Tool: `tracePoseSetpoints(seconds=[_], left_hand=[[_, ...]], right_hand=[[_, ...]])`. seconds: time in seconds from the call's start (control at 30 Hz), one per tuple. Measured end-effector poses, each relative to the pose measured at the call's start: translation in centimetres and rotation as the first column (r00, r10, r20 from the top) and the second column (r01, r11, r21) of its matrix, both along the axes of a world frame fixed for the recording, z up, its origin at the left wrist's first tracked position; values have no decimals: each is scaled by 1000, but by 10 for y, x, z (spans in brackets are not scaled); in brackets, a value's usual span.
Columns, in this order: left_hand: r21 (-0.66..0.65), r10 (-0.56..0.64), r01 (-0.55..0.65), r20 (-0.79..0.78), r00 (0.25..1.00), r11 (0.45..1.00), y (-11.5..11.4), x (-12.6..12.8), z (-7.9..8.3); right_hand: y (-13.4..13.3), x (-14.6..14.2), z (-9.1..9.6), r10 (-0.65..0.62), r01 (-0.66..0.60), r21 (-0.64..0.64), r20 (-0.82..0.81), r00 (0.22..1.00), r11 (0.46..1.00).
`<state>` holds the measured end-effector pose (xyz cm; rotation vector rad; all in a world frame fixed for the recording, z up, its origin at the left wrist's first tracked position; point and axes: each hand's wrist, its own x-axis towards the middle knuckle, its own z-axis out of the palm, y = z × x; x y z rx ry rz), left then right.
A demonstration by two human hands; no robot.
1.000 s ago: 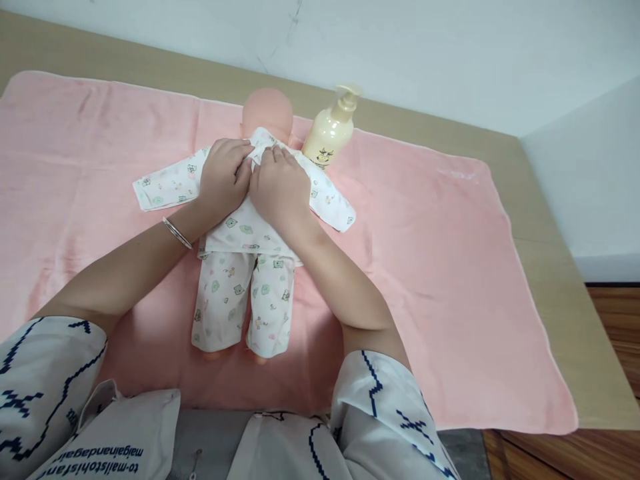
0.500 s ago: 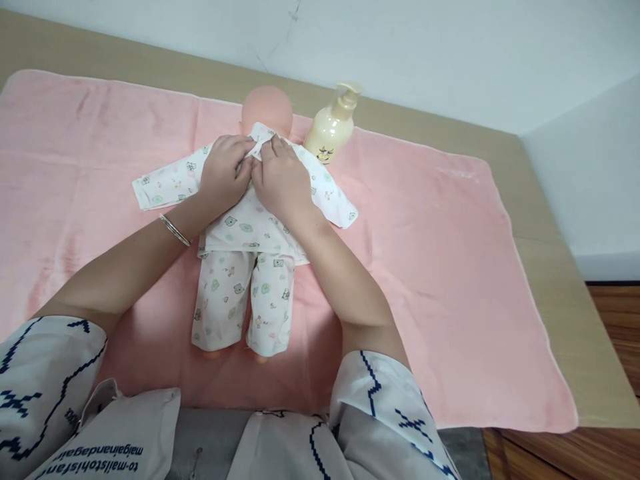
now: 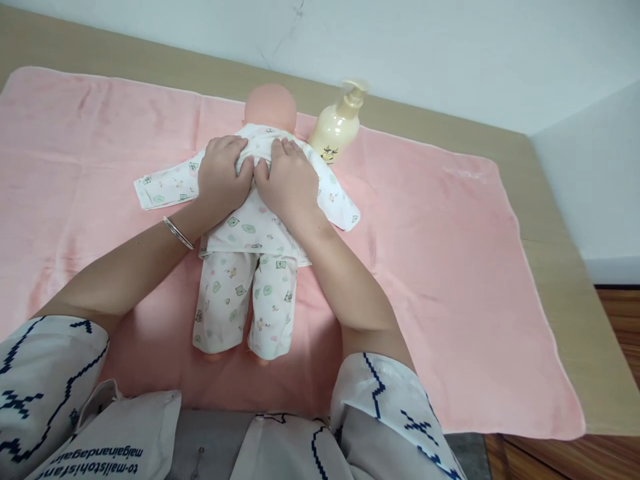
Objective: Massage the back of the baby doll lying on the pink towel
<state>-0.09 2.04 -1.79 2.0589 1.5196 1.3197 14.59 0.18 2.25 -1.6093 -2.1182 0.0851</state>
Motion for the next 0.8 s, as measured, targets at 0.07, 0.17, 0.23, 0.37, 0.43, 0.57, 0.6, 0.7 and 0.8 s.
tracePoseSetpoints(seconds=[0.07,0.17,0.23,0.37,0.43,0.57,0.6,0.7,0.8], left_hand=[[-13,-5,5,-15,1000,1000,4,0,-2],[-24,-26,25,-48,999,999,9,-1,-5],[-16,-20,19,-76,997,1000,11,-1,-6],[74,21,-14,-100,995,997,4,-1,-4],[105,42,-33,-87,995,994,-2,-1,-1],[120,46,-38,-64,997,992,-8,0,2],[116,47,-41,-53,997,992,-7,0,2],[70,57,-57,-3,998,996,-4,1,-1],[25,50,-51,29,998,998,-4,1,-1]], right_hand=[[5,3,-3,28,-28,-19,-1,1000,999],[12,5,-8,47,-47,-41,-6,999,998],[14,5,-9,48,-48,-50,-9,999,998],[8,8,-2,94,-96,-22,-64,993,995],[1,8,7,107,-104,36,-104,989,994],[-8,2,15,104,-93,158,-68,992,983],[-8,0,14,106,-101,136,-32,994,986],[-7,-3,9,144,-144,8,32,989,990],[-8,-1,11,165,-165,28,-26,986,986]])
